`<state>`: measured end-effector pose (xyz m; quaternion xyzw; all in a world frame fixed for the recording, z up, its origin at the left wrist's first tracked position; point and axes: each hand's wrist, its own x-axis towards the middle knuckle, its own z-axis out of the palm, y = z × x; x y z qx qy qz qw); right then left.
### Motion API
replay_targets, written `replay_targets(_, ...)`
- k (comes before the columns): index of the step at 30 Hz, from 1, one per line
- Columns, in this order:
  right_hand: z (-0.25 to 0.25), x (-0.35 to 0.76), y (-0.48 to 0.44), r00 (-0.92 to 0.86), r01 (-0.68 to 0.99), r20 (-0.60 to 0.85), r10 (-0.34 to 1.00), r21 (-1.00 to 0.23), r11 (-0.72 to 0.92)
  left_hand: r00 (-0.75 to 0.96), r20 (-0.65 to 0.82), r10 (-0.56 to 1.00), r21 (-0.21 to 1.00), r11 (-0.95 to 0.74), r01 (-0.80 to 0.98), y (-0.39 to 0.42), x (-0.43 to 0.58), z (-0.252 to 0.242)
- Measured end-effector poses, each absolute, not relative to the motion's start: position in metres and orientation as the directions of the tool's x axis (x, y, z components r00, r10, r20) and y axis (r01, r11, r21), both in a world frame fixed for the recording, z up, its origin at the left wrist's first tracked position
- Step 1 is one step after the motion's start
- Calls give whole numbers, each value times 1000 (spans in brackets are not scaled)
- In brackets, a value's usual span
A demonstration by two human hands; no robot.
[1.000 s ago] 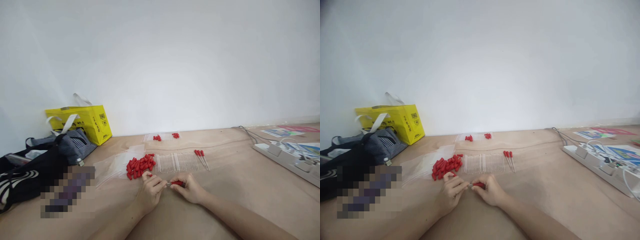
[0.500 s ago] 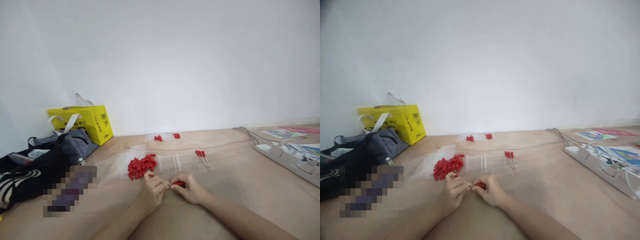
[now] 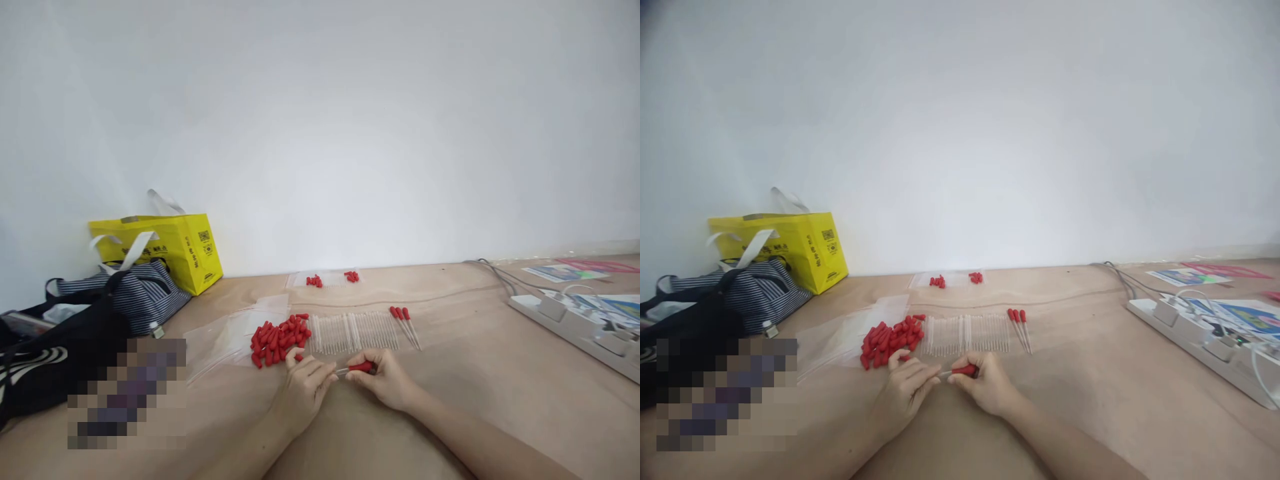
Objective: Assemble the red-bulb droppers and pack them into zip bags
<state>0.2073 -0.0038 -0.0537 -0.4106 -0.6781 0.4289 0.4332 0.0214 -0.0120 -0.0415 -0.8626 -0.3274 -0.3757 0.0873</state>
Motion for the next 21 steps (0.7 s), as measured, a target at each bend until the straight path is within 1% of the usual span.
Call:
replay_targets(3,-53,207,-5,-276,191,243,930,-934,301,516,689,509,90,-767,636,-12,21,-41)
replay_targets(9,-47,202,-8,-265,178,232,936,-942,284,517,705,486,74,-775,627,-15,22,-39)
replay_targets(11,-48,202,-7,-261,94,201,944,-968,232,510,713,481,73,-775,628,-17,24,-35)
replay_targets(13,-48,202,-5,-268,-45,151,951,-989,144,496,721,485,83,-770,633,-18,25,-31)
replay_targets(16,-45,202,-5,-316,-235,111,942,-971,36,478,723,499,108,-765,635,-19,25,-28)
replay_targets(18,-44,200,-7,-340,-290,120,933,-957,17,470,719,513,126,-760,638,-20,25,-27)
replay_targets(21,-43,194,-12,-311,-335,146,939,-942,35,473,700,535,151,-759,634,-21,25,-27)
